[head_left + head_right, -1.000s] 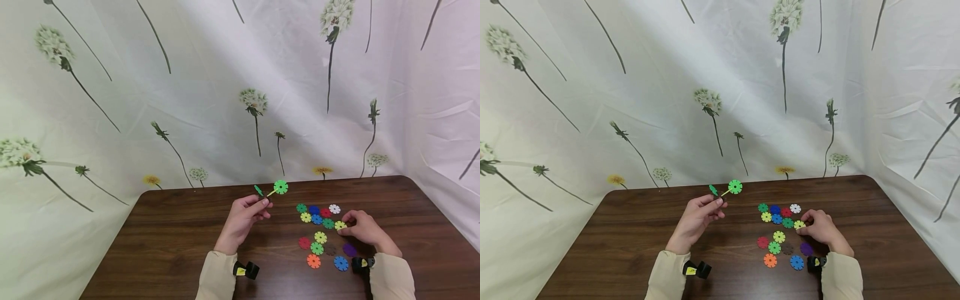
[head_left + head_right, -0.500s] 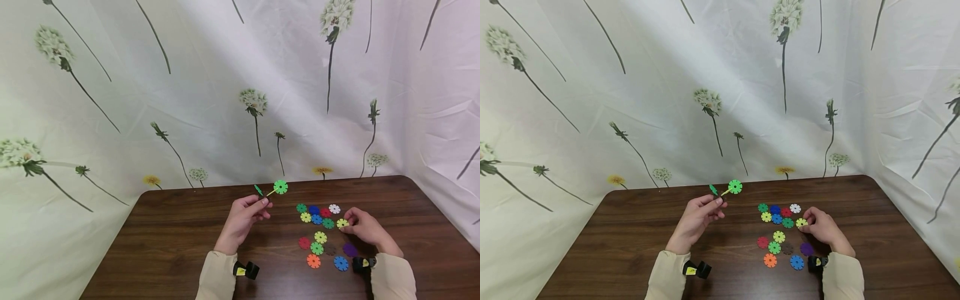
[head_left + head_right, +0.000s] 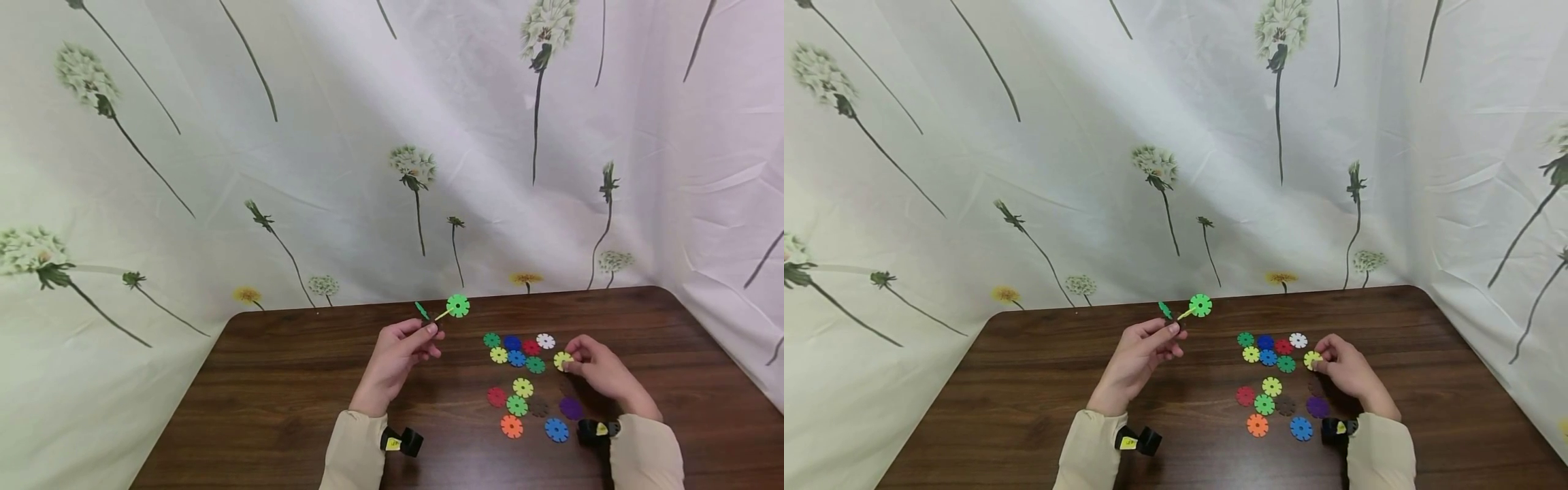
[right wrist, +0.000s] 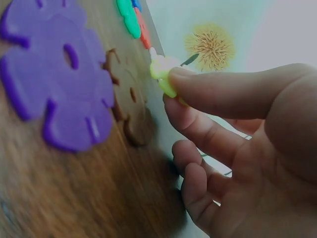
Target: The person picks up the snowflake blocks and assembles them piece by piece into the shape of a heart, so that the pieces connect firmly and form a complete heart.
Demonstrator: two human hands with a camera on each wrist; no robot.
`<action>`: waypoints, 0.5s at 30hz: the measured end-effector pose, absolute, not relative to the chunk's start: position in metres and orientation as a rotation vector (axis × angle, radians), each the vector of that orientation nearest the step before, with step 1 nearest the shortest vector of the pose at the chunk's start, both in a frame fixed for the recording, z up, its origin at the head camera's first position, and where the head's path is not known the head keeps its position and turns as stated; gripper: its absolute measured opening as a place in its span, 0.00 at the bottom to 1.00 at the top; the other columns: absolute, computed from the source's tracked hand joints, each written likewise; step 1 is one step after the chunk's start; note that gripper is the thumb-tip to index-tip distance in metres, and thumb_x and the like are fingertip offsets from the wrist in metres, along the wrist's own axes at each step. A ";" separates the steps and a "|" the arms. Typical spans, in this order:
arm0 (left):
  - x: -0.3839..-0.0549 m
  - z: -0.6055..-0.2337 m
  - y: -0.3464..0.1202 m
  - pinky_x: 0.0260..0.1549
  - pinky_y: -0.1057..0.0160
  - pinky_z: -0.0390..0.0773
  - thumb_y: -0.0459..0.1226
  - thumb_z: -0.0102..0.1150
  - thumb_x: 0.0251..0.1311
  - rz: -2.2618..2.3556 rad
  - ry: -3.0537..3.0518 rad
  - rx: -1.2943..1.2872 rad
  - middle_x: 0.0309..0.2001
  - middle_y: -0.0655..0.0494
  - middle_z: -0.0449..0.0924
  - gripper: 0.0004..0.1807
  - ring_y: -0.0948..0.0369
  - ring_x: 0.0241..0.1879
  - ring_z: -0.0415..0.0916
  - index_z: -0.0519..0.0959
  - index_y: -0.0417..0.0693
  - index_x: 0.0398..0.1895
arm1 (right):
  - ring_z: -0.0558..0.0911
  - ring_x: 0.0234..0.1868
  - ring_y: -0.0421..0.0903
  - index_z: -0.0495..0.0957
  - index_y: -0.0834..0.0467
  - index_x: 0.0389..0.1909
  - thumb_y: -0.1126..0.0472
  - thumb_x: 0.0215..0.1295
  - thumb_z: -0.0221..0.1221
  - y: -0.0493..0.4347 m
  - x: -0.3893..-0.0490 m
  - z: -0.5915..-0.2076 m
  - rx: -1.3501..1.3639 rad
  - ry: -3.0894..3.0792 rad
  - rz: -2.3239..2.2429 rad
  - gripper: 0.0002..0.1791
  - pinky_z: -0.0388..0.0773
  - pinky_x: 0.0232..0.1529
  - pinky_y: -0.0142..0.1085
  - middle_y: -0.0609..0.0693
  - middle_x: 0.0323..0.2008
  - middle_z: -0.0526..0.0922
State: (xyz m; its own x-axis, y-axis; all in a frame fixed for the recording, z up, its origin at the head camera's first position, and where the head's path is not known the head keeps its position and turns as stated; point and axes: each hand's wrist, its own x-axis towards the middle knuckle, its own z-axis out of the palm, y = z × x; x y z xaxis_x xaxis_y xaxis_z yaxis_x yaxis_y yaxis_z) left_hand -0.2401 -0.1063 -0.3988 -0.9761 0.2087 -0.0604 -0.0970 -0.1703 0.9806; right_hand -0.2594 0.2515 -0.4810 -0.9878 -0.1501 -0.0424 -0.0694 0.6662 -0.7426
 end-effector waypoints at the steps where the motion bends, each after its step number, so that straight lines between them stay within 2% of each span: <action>1: -0.240 -0.399 -0.106 0.34 0.66 0.75 0.37 0.60 0.63 2.255 1.884 0.135 0.32 0.58 0.86 0.05 0.65 0.25 0.80 0.81 0.45 0.35 | 0.70 0.31 0.43 0.70 0.65 0.44 0.62 0.64 0.60 0.252 -0.259 -0.481 -0.175 2.776 -1.237 0.13 0.66 0.31 0.34 0.51 0.30 0.75; 5: -0.241 -0.400 -0.107 0.34 0.66 0.74 0.38 0.59 0.64 2.251 1.897 0.164 0.31 0.60 0.85 0.09 0.66 0.25 0.80 0.80 0.39 0.38 | 0.70 0.31 0.42 0.70 0.65 0.45 0.62 0.65 0.59 0.252 -0.260 -0.479 -0.155 2.791 -1.290 0.13 0.67 0.31 0.34 0.52 0.32 0.74; 10: -0.242 -0.401 -0.107 0.32 0.68 0.74 0.39 0.59 0.65 2.265 1.884 0.154 0.32 0.59 0.86 0.10 0.66 0.25 0.80 0.80 0.40 0.38 | 0.71 0.32 0.40 0.70 0.64 0.46 0.61 0.67 0.59 0.250 -0.261 -0.476 -0.149 2.842 -1.361 0.14 0.69 0.32 0.31 0.53 0.34 0.76; 15: -0.242 -0.401 -0.107 0.32 0.69 0.74 0.41 0.58 0.66 2.273 1.884 0.123 0.32 0.58 0.85 0.12 0.66 0.25 0.80 0.79 0.39 0.39 | 0.74 0.37 0.38 0.71 0.62 0.52 0.55 0.69 0.57 0.245 -0.261 -0.469 -0.124 2.885 -1.425 0.18 0.74 0.36 0.30 0.55 0.39 0.80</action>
